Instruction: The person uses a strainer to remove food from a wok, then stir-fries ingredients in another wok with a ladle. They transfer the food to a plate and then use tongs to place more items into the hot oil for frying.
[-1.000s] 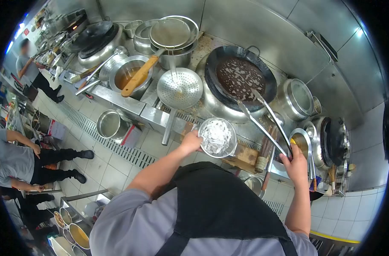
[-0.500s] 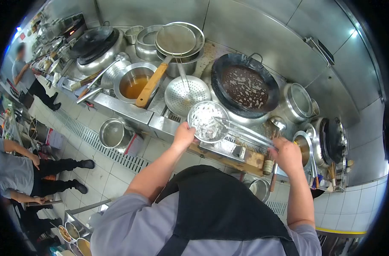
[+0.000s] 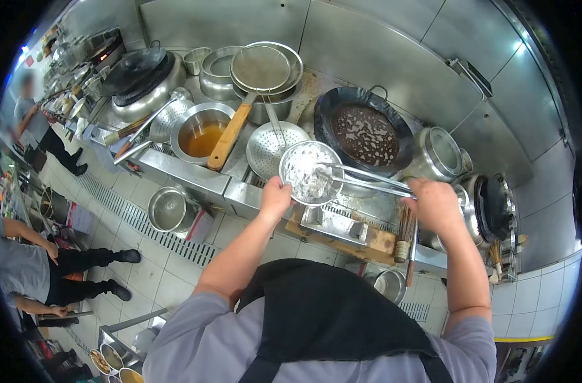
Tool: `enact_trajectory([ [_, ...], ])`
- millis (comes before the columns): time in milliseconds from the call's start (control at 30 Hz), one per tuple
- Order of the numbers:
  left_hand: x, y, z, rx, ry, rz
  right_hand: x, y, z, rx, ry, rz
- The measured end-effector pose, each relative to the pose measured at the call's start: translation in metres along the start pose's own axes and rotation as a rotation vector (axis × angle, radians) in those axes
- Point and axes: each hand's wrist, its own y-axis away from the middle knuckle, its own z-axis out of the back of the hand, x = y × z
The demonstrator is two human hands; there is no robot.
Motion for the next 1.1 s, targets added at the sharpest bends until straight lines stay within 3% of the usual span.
enact_trajectory([
  [367, -0.001, -0.004, -0.006, -0.030, -0.049, 0.016, -0.024, 0.021, 0.088, -0.181, 0.003, -0.199],
  [433, -0.004, -0.005, -0.008, 0.011, 0.036, 0.074, -0.033, 0.025, 0.095, -0.338, 0.010, -0.166],
  [567, -0.010, -0.007, -0.012, 0.045, 0.040, 0.048, -0.047, 0.027, 0.117, -0.400, 0.067, -0.213],
  [733, -0.005, -0.004, -0.004, 0.051, 0.051, 0.086, -0.074, 0.011, 0.122, -0.330, 0.086, -0.347],
  [833, -0.010, 0.008, 0.002, 0.028, 0.013, 0.076, -0.100, -0.018, 0.089, -0.292, 0.051, -0.370],
  [900, -0.019, 0.021, 0.004, 0.006, 0.011, 0.079, -0.097, -0.046, 0.073, -0.068, -0.038, -0.443],
  [1033, -0.030, 0.038, -0.001, -0.002, 0.052, 0.106, -0.107, -0.113, -0.018, 0.158, -0.111, -0.424],
  [1100, -0.036, 0.045, -0.007, -0.012, 0.091, 0.146, -0.107, -0.134, -0.056, 0.125, -0.181, -0.488],
])
